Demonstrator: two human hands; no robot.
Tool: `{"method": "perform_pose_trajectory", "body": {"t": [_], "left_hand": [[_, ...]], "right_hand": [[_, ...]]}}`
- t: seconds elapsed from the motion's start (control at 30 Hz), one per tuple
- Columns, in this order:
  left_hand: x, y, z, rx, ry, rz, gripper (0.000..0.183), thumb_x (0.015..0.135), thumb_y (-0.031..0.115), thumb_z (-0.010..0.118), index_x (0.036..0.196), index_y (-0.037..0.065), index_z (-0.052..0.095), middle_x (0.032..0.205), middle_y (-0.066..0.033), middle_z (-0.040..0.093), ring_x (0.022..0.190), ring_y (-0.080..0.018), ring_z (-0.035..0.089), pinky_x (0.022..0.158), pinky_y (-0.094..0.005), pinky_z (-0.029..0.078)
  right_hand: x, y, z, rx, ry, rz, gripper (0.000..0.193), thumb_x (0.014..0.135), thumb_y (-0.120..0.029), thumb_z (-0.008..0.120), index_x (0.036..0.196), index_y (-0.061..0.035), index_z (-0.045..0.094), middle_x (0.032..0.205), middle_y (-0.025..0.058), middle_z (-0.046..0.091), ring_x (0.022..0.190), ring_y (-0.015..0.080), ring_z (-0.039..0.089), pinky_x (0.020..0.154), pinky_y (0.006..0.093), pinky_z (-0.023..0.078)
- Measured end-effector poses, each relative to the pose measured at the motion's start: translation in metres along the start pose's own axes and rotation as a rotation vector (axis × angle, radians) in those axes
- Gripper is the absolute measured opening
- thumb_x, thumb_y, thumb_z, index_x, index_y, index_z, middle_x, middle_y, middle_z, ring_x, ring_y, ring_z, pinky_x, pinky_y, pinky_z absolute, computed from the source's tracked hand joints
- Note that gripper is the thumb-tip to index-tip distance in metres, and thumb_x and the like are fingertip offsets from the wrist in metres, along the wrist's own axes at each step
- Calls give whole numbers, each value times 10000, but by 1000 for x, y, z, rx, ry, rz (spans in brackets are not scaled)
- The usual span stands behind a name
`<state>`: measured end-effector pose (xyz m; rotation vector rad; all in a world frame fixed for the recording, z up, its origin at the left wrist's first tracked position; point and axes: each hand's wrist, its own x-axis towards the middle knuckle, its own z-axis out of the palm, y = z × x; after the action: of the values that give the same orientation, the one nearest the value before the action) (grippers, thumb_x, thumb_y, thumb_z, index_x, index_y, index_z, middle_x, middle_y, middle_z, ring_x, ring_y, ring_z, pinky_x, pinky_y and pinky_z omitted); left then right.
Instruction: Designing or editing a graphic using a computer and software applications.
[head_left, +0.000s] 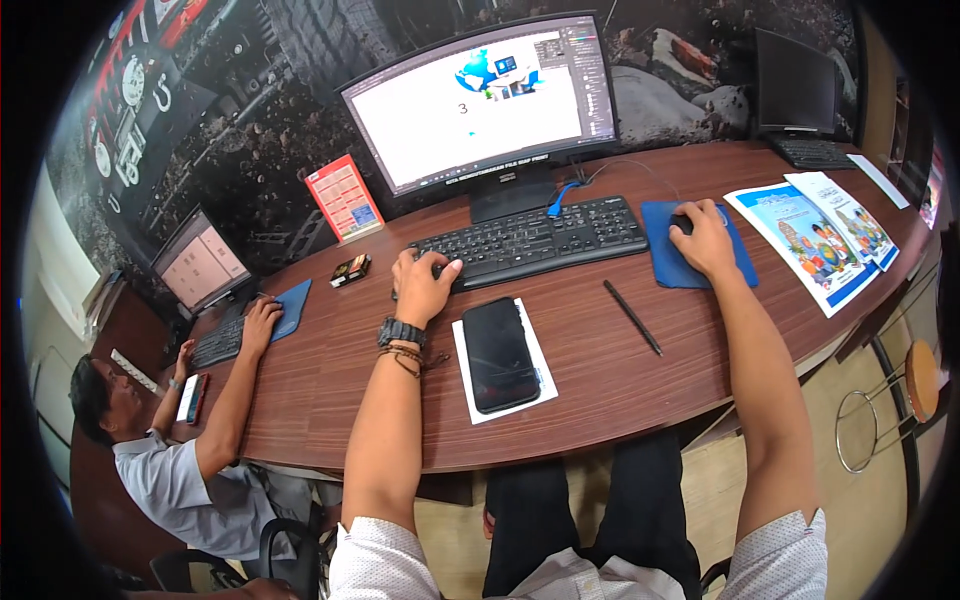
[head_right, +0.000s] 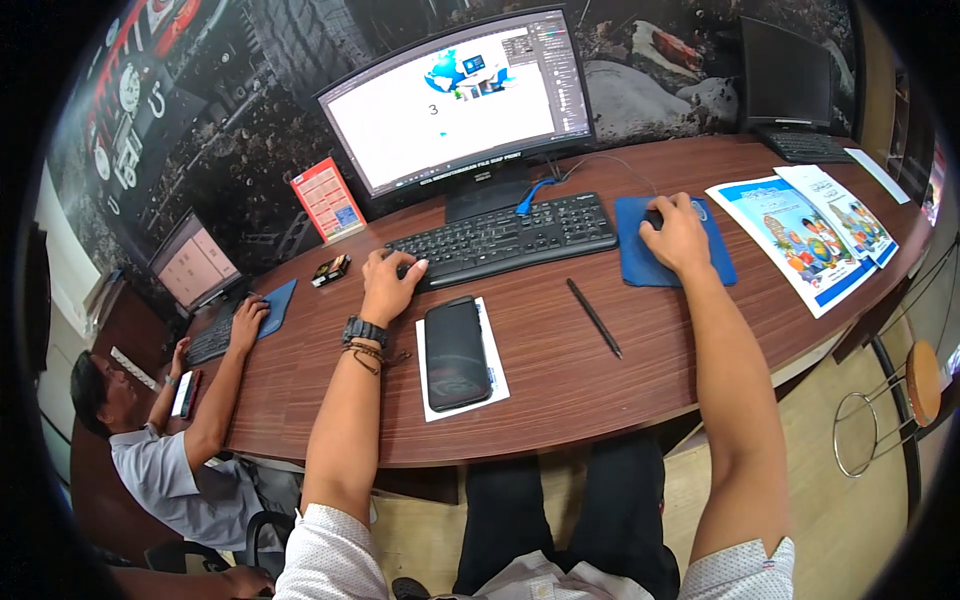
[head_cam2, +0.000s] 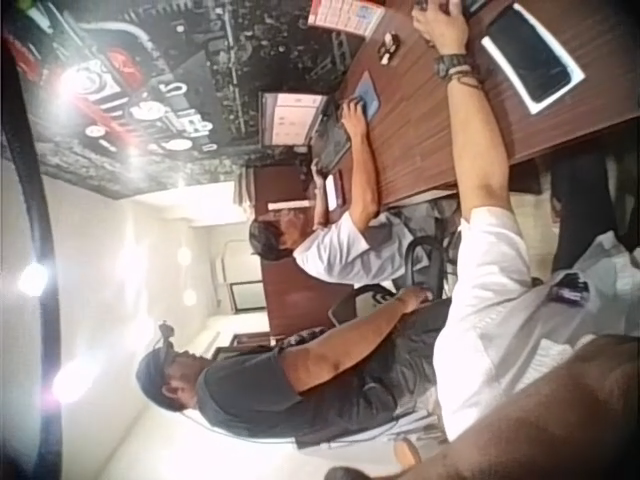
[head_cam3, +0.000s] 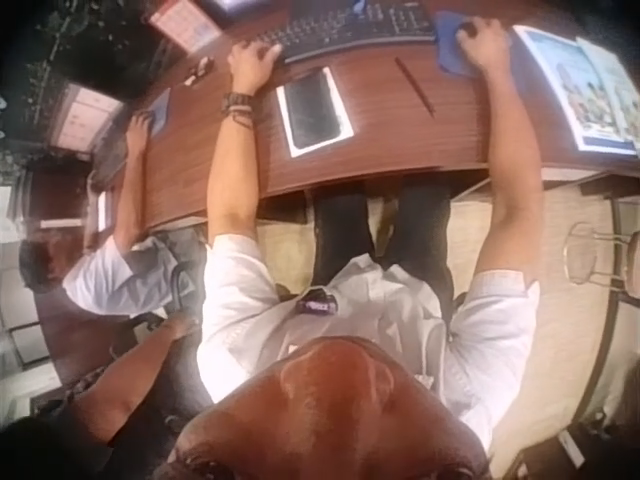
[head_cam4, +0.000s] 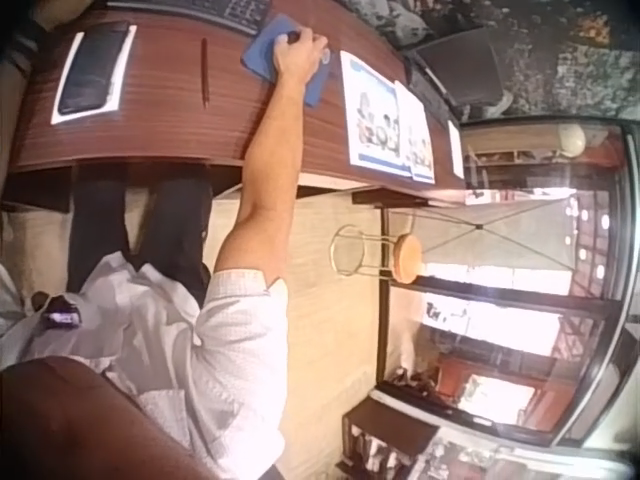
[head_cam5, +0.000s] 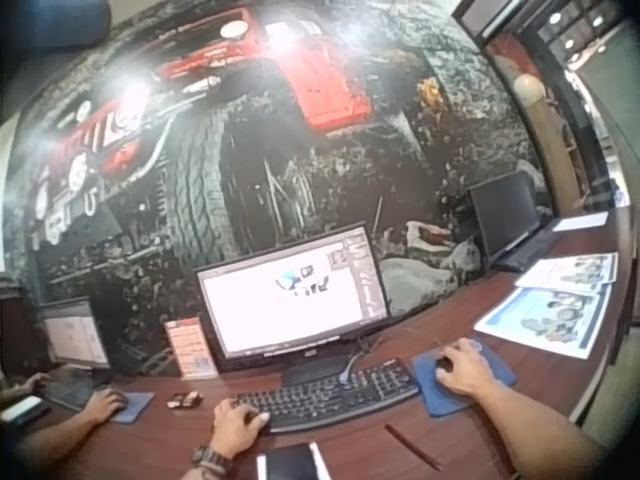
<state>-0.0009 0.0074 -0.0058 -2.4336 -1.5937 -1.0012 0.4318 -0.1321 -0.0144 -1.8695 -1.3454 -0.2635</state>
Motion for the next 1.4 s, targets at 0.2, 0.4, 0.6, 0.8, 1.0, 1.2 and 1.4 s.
{"method": "perform_pose_trajectory", "body": {"t": [0.2, 0.4, 0.6, 0.8, 1.0, 1.2, 1.4], "left_hand": [[-3, 3, -6, 60, -131, -267, 924, 766, 676, 690, 1430, 80, 447, 1388, -286, 383, 1312, -464, 340, 1071, -560, 315], [-1, 4, -10, 32, -237, -350, 1077, 731, 724, 688, 1499, 60, 328, 1394, -316, 369, 1329, -479, 334, 1085, -562, 299], [-2, 7, -13, 32, -266, -368, 1077, 733, 729, 680, 1496, 52, 332, 1409, -311, 365, 1339, -473, 325, 1093, -553, 297], [-1, 6, -11, 40, -273, -364, 1076, 733, 740, 669, 1492, 52, 342, 1430, -316, 348, 1350, -473, 312, 1099, -552, 290], [-2, 5, -11, 51, -268, -364, 1064, 736, 744, 661, 1485, 52, 359, 1442, -324, 337, 1355, -481, 305, 1098, -555, 291], [-2, 5, -11, 46, -267, -354, 1064, 732, 751, 658, 1478, 47, 371, 1444, -318, 340, 1352, -482, 311, 1095, -560, 297], [-2, 5, -12, 52, -269, -360, 1047, 735, 739, 666, 1468, 45, 388, 1446, -312, 340, 1351, -479, 314, 1095, -558, 298]], "right_hand": [[0, 4, -3, -7, -10, -10, 313, 777, -214, 671, 1061, -83, 663, 1168, 137, 571, 1123, 349, 561, 952, 441, 472], [0, 1, -7, 3, -51, 20, 324, 770, -211, 654, 1070, -89, 666, 1176, 122, 567, 1135, 338, 555, 958, 438, 470], [1, 2, -5, -5, -48, -4, 327, 768, -207, 650, 1071, -85, 665, 1174, 133, 566, 1129, 342, 558, 951, 440, 472], [2, 5, -1, -16, 16, -17, 378, 754, -214, 657, 1081, -25, 634, 1146, 164, 566, 1088, 365, 568, 927, 451, 479], [2, 1, -5, -22, -19, 15, 413, 758, -222, 658, 1114, -16, 612, 1147, 167, 567, 1084, 378, 566, 921, 457, 479], [1, 5, -3, -3, -4, -36, 362, 772, -217, 662, 1103, -72, 647, 1133, 158, 573, 1073, 365, 576, 920, 446, 483], [0, 2, -5, 19, -17, -17, 322, 775, -225, 669, 1061, -78, 684, 1133, 146, 575, 1067, 347, 586, 923, 434, 486]]}}
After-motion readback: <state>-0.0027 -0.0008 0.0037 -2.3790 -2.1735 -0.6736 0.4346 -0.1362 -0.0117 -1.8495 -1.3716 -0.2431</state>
